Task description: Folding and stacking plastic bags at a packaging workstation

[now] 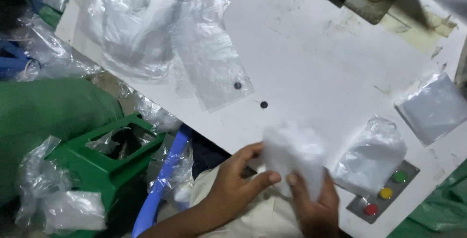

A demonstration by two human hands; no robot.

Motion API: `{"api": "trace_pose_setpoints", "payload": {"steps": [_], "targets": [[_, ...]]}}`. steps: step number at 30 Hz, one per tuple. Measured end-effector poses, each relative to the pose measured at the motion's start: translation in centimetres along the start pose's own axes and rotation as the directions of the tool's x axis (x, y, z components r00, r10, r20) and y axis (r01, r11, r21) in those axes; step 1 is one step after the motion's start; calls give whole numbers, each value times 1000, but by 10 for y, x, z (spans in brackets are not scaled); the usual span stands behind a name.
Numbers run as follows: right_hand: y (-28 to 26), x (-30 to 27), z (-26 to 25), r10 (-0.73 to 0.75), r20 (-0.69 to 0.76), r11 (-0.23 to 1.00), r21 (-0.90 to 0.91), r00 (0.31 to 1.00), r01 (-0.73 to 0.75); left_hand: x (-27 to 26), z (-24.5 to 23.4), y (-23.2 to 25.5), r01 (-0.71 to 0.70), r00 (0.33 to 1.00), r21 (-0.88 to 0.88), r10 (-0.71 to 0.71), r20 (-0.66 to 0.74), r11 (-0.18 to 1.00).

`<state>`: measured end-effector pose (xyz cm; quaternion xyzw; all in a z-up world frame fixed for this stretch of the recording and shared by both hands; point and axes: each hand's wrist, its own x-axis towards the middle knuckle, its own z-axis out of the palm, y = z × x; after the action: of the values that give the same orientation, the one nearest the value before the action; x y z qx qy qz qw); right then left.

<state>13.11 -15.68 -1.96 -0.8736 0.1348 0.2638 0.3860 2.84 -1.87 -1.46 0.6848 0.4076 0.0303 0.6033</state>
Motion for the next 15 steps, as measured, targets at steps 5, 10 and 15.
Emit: {"api": "trace_pose_setpoints", "payload": {"steps": [5,10,15], "targets": [[27,16,-8,-191,717,941,328,670,-84,13,3,7,-63,978,-429,142,153,901],[-25,-6,3,16,547,833,456,837,-314,23,1,9,-236,937,-282,295,190,930],[-35,8,14,45,453,832,477,890,-285,40,-2,5,-393,858,-238,447,254,888]]}}
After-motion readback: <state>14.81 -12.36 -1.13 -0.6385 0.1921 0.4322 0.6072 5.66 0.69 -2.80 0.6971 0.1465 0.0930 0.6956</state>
